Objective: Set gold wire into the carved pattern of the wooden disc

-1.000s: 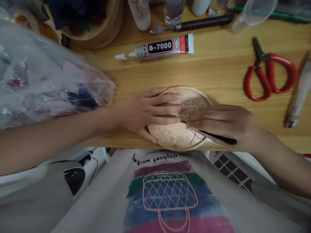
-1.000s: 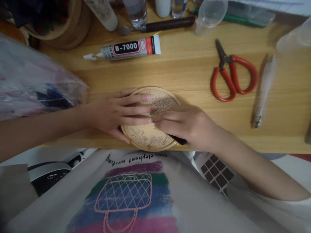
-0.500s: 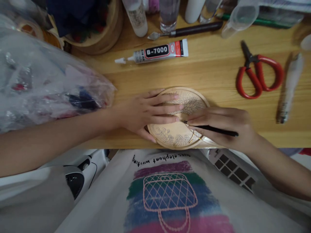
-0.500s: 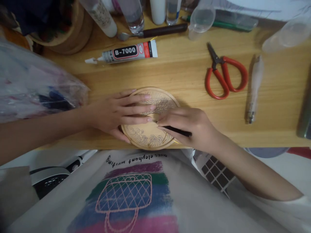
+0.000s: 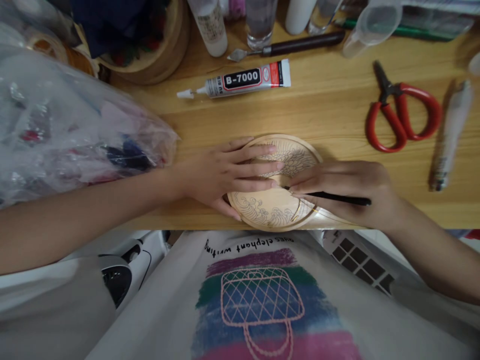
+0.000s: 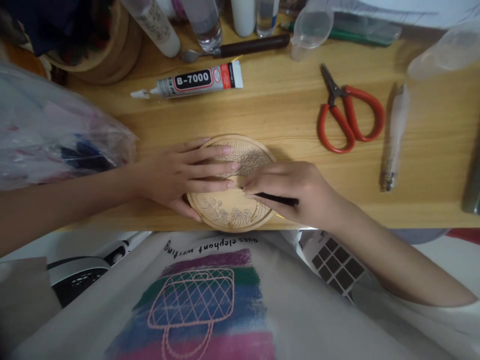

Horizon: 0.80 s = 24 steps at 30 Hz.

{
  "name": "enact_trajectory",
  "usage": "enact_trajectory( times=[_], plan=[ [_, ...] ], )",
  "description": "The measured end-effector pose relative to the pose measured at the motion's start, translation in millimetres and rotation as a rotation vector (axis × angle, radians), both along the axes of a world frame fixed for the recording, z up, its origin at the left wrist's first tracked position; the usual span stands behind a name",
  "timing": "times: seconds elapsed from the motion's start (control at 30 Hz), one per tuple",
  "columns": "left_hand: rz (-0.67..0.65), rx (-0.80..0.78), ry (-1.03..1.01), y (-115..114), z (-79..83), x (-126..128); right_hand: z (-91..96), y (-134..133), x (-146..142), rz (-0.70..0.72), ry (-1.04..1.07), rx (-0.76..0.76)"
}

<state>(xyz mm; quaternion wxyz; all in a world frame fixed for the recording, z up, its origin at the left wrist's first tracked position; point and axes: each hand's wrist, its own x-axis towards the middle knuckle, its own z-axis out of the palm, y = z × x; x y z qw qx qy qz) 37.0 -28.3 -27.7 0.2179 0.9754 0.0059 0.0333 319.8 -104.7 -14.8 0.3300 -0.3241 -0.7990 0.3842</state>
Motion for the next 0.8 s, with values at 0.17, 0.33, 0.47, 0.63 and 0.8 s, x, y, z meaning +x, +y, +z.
enact_trajectory(
  times=[0.17,0.33,0.47,0.63,0.8],
  plan=[
    [0.002,-0.044,0.070,0.3,1.0,0.7,-5.5,1.3,5.8,0.060,-0.015,0.044],
    [0.005,-0.033,-0.056,0.1,-0.3,0.4,-9.4,3.8,8.8,0.109,-0.052,0.096],
    [-0.013,0.012,-0.018,0.3,0.0,1.4,-11.1,2.8,8.9,0.080,-0.041,0.078],
    [0.015,-0.057,0.118,0.8,1.4,2.7,-8.5,-0.7,8.6,0.064,-0.049,0.053],
    [-0.010,-0.012,-0.010,0.6,0.0,0.2,-4.3,-2.1,8.2,0.053,-0.024,0.041]
  ],
)
